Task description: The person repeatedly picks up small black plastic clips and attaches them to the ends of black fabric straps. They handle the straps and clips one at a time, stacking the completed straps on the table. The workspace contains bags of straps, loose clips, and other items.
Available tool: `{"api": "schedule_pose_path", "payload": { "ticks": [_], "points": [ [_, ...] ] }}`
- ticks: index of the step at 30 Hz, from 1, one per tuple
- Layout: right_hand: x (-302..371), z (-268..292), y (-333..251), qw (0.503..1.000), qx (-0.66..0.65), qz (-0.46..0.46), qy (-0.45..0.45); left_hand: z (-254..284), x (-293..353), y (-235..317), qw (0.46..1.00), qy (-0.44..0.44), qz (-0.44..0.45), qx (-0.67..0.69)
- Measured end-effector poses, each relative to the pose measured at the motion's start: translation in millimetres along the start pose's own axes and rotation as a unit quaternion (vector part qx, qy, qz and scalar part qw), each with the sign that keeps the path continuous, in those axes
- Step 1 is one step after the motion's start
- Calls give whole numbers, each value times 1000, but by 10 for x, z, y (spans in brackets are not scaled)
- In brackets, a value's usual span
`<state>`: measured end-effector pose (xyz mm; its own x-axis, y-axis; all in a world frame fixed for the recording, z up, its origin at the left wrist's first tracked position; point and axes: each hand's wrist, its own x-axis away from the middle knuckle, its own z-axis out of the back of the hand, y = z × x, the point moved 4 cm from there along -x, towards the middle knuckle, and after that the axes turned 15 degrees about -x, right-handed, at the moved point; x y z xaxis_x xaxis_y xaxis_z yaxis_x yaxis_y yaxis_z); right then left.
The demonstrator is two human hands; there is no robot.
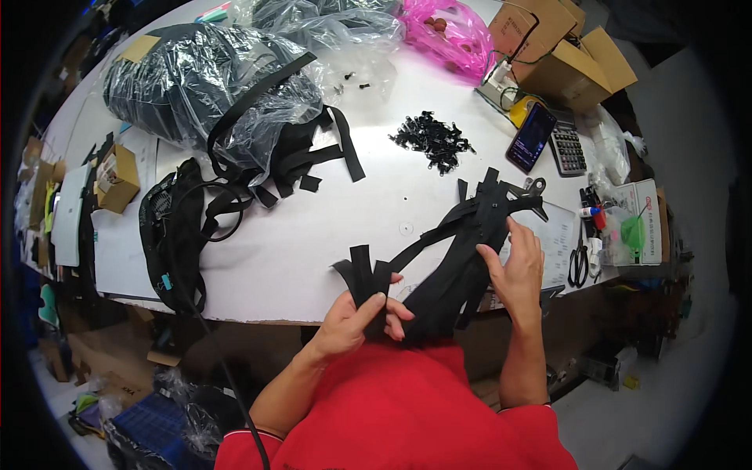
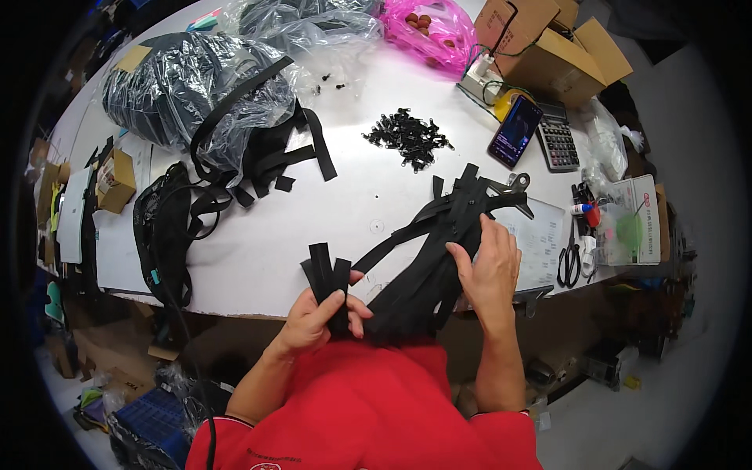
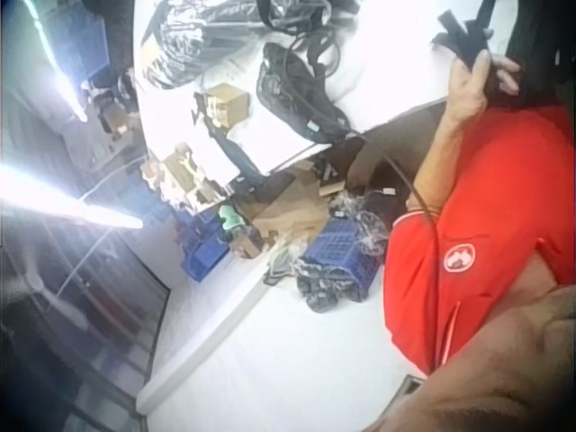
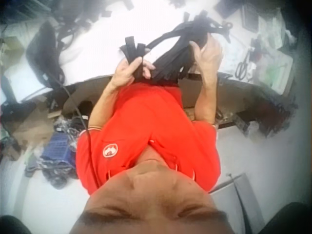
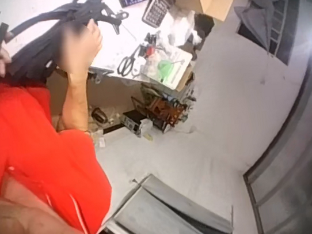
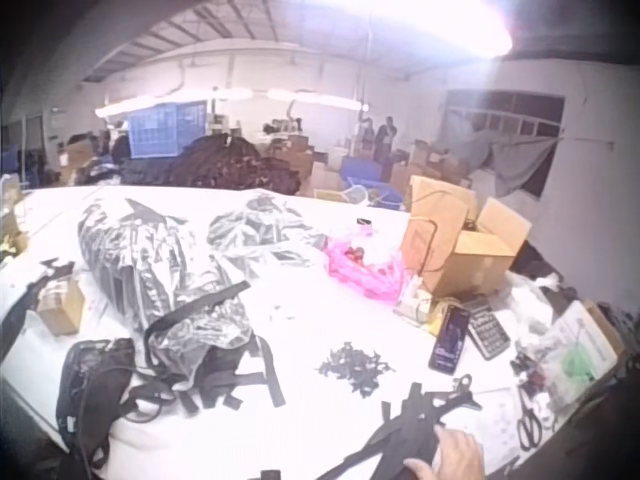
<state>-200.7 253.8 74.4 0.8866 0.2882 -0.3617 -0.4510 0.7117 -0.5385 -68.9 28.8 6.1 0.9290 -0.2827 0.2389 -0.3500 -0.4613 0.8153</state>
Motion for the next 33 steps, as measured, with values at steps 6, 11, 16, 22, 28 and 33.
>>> {"api": "schedule_pose_path", "payload": {
  "ticks": [6,11,16,22,28,33],
  "points": [
    [242,-503,-576,818,-479,-199,-248,-70,29,-62,998,-36,31,-50],
    [269,-651,-632,798,-516,-201,-237,10,65,-31,986,66,-33,-149],
    [271,-564,-791,858,-449,-124,-215,86,45,76,929,214,-112,-282],
    [504,-814,-674,672,-606,-371,-210,19,38,125,805,255,-316,-433],
    [-470,-1010,-301,957,-269,-42,-104,165,66,-85,971,212,-67,-85],
    [-1247,-1529,80,990,-142,9,-21,184,184,29,969,218,-69,-98]
  ]
}}
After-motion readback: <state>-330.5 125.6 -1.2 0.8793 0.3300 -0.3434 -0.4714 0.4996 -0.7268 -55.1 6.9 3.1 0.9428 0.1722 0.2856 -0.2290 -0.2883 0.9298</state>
